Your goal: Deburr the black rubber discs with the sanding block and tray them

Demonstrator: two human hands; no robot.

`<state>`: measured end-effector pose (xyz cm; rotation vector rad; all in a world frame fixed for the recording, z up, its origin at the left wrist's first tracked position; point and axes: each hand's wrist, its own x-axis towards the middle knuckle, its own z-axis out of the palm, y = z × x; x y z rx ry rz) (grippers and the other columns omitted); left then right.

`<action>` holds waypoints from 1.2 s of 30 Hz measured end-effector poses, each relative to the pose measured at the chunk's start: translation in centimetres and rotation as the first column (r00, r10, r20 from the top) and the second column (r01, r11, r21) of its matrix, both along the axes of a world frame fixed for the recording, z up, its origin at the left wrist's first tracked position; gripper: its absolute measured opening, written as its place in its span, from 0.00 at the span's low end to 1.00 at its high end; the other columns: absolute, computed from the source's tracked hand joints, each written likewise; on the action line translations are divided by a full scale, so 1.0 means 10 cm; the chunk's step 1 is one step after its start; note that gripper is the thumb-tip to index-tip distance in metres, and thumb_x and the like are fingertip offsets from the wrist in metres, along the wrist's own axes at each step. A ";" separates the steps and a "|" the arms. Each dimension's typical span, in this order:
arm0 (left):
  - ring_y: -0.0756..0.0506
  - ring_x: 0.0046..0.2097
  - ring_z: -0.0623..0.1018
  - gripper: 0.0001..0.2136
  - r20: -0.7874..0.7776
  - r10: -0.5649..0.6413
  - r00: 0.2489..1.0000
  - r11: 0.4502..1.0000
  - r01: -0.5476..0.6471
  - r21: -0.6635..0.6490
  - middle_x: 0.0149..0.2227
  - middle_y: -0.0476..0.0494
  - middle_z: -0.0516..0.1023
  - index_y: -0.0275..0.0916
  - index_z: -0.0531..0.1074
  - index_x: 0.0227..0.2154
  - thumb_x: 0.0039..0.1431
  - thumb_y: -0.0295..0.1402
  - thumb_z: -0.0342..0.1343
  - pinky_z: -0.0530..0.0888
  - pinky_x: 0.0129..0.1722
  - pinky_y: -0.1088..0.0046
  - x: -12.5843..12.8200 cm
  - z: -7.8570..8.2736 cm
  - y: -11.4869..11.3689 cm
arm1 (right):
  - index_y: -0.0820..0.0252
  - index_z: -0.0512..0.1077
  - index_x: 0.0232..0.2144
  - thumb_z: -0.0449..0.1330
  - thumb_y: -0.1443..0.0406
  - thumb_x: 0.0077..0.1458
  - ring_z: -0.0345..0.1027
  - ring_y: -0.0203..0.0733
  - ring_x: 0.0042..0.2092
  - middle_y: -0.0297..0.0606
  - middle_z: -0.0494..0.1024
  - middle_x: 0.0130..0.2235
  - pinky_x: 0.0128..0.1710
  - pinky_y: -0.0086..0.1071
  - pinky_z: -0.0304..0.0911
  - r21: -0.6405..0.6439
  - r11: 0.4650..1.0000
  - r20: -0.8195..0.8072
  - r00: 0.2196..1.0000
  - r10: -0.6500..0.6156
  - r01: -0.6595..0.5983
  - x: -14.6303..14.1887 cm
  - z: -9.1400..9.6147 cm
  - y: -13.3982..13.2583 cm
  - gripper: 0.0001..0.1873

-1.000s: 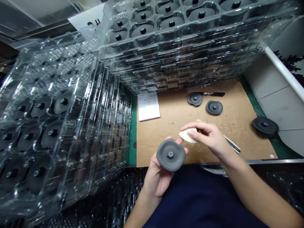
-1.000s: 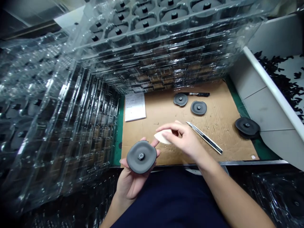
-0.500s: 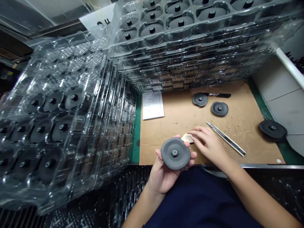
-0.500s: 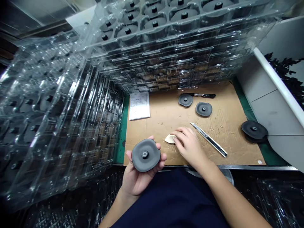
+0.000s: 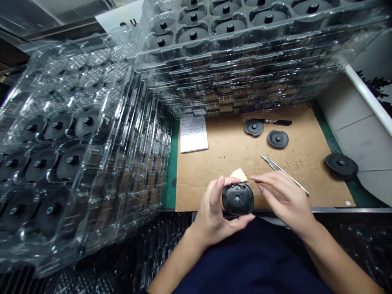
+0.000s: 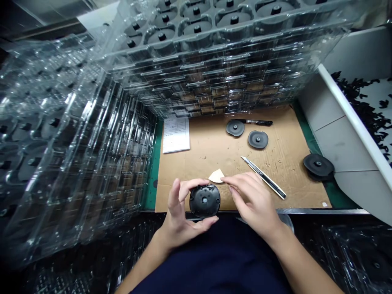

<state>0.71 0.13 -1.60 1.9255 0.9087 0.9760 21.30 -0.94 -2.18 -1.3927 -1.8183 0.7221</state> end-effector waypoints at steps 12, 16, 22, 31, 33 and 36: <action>0.39 0.50 0.71 0.53 0.002 0.092 0.996 0.993 -0.091 -0.070 0.50 0.34 0.69 0.47 0.34 0.63 0.42 0.29 0.67 0.66 0.51 0.56 0.01 0.09 -0.02 | 0.51 0.66 0.52 0.56 0.71 0.56 0.65 0.41 0.39 0.37 0.73 0.38 0.39 0.38 0.62 0.046 0.961 0.022 0.962 0.272 -0.273 -0.01 0.23 -0.08 0.21; 0.39 0.49 0.72 0.52 0.035 0.179 0.983 0.974 -0.172 -0.148 0.49 0.37 0.71 0.47 0.38 0.63 0.40 0.28 0.68 0.65 0.52 0.58 0.03 0.08 -0.02 | 0.51 0.70 0.48 0.56 0.68 0.57 0.65 0.42 0.41 0.38 0.73 0.38 0.42 0.38 0.62 0.062 0.998 0.099 0.995 0.011 -0.018 0.12 0.08 -0.09 0.17; 0.40 0.50 0.70 0.52 0.011 0.353 0.936 0.930 -0.349 -0.117 0.47 0.40 0.69 0.45 0.42 0.63 0.38 0.28 0.69 0.65 0.54 0.59 0.06 0.06 -0.01 | 0.61 0.73 0.41 0.59 0.59 0.53 0.62 0.56 0.46 0.49 0.69 0.41 0.47 0.53 0.57 0.093 0.862 0.331 0.801 -0.499 0.499 0.52 -0.63 -0.02 0.15; 0.40 0.50 0.70 0.52 0.011 0.473 0.881 0.880 -0.473 0.041 0.48 0.40 0.68 0.45 0.43 0.63 0.36 0.29 0.70 0.63 0.56 0.58 0.07 0.15 0.06 | 0.58 0.69 0.40 0.54 0.63 0.58 0.69 0.41 0.42 0.41 0.73 0.40 0.41 0.34 0.68 -0.057 0.940 0.071 0.940 -0.334 0.338 0.17 -0.33 0.00 0.09; 0.40 0.50 0.70 0.53 -0.008 0.494 0.869 0.867 -0.492 0.084 0.48 0.39 0.67 0.45 0.43 0.63 0.36 0.30 0.70 0.64 0.55 0.58 0.05 0.14 0.07 | 0.56 0.69 0.42 0.55 0.64 0.58 0.70 0.40 0.41 0.37 0.75 0.41 0.41 0.32 0.68 -0.128 0.967 -0.017 0.974 -0.225 0.221 0.06 -0.04 -0.06 0.09; 0.40 0.50 0.70 0.52 -0.048 0.521 0.852 0.846 -0.507 0.166 0.48 0.39 0.68 0.44 0.43 0.63 0.36 0.31 0.70 0.65 0.54 0.57 0.03 0.11 0.08 | 0.54 0.71 0.43 0.56 0.66 0.57 0.70 0.41 0.44 0.36 0.75 0.43 0.44 0.32 0.66 -0.101 0.989 -0.050 0.992 -0.117 0.111 -0.05 0.33 -0.14 0.10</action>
